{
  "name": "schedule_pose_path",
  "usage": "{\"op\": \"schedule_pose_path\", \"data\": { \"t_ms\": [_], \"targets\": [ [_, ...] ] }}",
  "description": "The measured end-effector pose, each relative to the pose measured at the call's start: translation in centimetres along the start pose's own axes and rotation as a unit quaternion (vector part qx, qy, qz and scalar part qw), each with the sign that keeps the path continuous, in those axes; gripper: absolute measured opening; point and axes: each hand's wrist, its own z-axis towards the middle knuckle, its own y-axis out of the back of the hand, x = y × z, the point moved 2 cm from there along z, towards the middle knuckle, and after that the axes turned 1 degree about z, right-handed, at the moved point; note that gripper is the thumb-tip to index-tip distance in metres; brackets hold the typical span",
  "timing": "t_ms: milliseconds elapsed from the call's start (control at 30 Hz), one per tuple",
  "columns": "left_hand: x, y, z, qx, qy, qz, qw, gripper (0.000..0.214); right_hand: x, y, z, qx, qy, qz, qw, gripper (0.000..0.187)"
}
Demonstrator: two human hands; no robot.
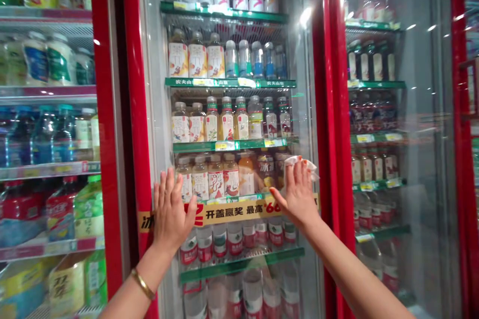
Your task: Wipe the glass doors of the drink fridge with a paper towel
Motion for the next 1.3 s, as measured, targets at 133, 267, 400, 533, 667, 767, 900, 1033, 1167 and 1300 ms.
{"op": "schedule_pose_path", "data": {
  "t_ms": [133, 267, 400, 533, 667, 767, 900, 1033, 1167, 1300],
  "targets": [
    [-1.9, -1.1, -0.9, 0.01, 0.001, 0.043, 0.999, 0.084, 2.7, -0.8, -1.9, 0.027, 0.169, 0.012, 0.985, 0.113],
    [-2.2, -1.4, -1.3, 0.025, -0.002, 0.06, 0.998, 0.081, -0.9, -0.6, -2.2, 0.005, 0.107, 0.003, 0.994, 0.106],
    [-2.1, -1.1, -1.1, -0.003, -0.002, 0.074, 0.997, 0.082, -2.8, 0.0, 0.7, -0.032, -0.023, -0.014, 0.999, 0.099],
    [-1.5, -0.7, -1.0, -0.013, -0.01, 0.094, 0.995, 0.076, 0.5, -0.3, -1.0, 0.0, 0.105, 0.006, 0.994, 0.105],
    [-1.1, -0.5, -0.9, 0.002, -0.016, 0.093, 0.996, 0.079, -1.4, -0.6, -3.1, -0.005, 0.136, 0.005, 0.991, 0.102],
    [-1.1, -0.5, -0.9, 0.014, -0.017, 0.088, 0.996, 0.08, -3.9, -0.6, -0.8, -0.039, 0.007, -0.01, 0.999, 0.097],
    [-1.2, -0.6, -0.9, 0.011, -0.019, 0.081, 0.996, 0.079, -0.1, -1.1, 0.6, -0.042, -0.024, 0.009, 0.999, 0.102],
    [-1.0, -0.6, -1.0, 0.016, -0.006, 0.059, 0.998, 0.078, 5.2, -1.6, -4.3, -0.015, 0.16, 0.014, 0.987, 0.116],
    [-1.0, -0.7, -1.0, 0.016, -0.001, 0.047, 0.999, 0.075, 1.8, -1.6, -5.2, -0.018, 0.13, -0.014, 0.991, 0.105],
    [-0.9, -0.8, -1.1, 0.007, 0.002, 0.053, 0.999, 0.075, -1.4, -1.3, 1.0, -0.041, -0.039, -0.015, 0.998, 0.094]
  ]
}}
